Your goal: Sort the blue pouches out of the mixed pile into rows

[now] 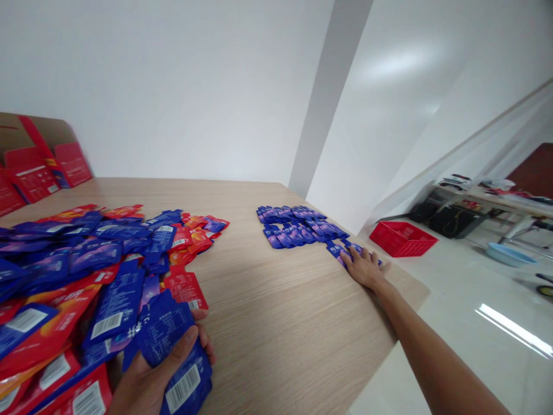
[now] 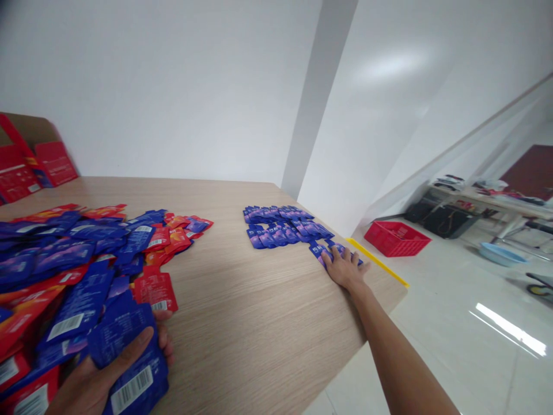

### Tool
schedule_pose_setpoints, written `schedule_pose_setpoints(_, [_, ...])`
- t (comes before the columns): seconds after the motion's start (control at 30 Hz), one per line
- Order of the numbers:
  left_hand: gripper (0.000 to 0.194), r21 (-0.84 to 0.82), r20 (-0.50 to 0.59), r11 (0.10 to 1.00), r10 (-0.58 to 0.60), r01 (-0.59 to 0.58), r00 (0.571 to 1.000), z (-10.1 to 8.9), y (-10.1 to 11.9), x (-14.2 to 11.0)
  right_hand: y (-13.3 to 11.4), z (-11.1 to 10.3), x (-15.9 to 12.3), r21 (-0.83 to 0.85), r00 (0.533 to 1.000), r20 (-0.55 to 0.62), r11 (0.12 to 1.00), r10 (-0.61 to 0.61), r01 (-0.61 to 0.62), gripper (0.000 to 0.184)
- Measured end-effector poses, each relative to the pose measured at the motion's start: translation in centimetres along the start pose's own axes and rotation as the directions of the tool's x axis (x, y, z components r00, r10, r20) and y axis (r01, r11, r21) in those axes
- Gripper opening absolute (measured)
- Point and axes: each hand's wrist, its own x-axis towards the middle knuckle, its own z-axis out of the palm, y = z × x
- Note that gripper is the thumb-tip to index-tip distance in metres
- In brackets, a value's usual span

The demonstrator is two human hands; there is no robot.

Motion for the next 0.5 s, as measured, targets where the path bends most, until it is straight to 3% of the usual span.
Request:
schedule_pose_setpoints(0.07, [0.083,-0.013,-0.013,1.0,0.001,-0.001,1.0,0.0,0.0,0.1,-1.5,-0.7,-2.0,0.044,0.989,-0.142,0.998,-0.041,0.048,0.08])
schedule_pose_setpoints(0.13, [0.08,-0.009,-0.039,1.0,0.001,-0.001,0.999,0.0,-0.1,0.3,-3.9,-1.6,-5.8,0.178,0.919,-0.341,0.946,-0.198,0.27,0.08])
schedule_pose_setpoints(0.2, [0.072,0.007,-0.047,1.0,-0.028,0.028,0.999,0.6,-0.1,0.6,-6.9,-2.7,-11.3,0.391,0.813,-0.449,0.737,-0.37,0.551,0.073])
schedule_pose_setpoints(0.23, [0.067,0.011,-0.032,0.999,-0.052,0.053,0.998,1.2,-0.1,0.7,-8.5,-3.3,-14.4,0.521,0.797,-0.417,0.604,-0.436,0.603,0.068])
schedule_pose_setpoints(0.3, [0.057,-0.01,0.024,0.995,-0.094,0.094,0.995,3.0,0.1,0.8,-11.6,-4.4,-20.2,0.717,0.767,-0.304,0.394,-0.565,0.575,0.06])
schedule_pose_setpoints(0.37, [0.047,-0.066,0.058,0.992,-0.103,0.107,0.993,5.4,0.2,1.0,-14.2,-5.1,-24.5,0.787,0.672,-0.292,0.228,-0.681,0.573,0.07])
schedule_pose_setpoints(0.43, [0.036,-0.112,0.041,0.986,-0.118,0.122,0.992,7.9,0.3,1.2,-15.7,-5.3,-26.2,0.799,0.636,-0.313,0.166,-0.705,0.578,0.074])
schedule_pose_setpoints(0.5, [0.032,-0.142,0.065,0.978,-0.147,0.154,0.987,9.8,0.3,1.3,-16.2,-5.2,-25.9,0.792,0.678,-0.316,0.209,-0.664,0.574,0.064])
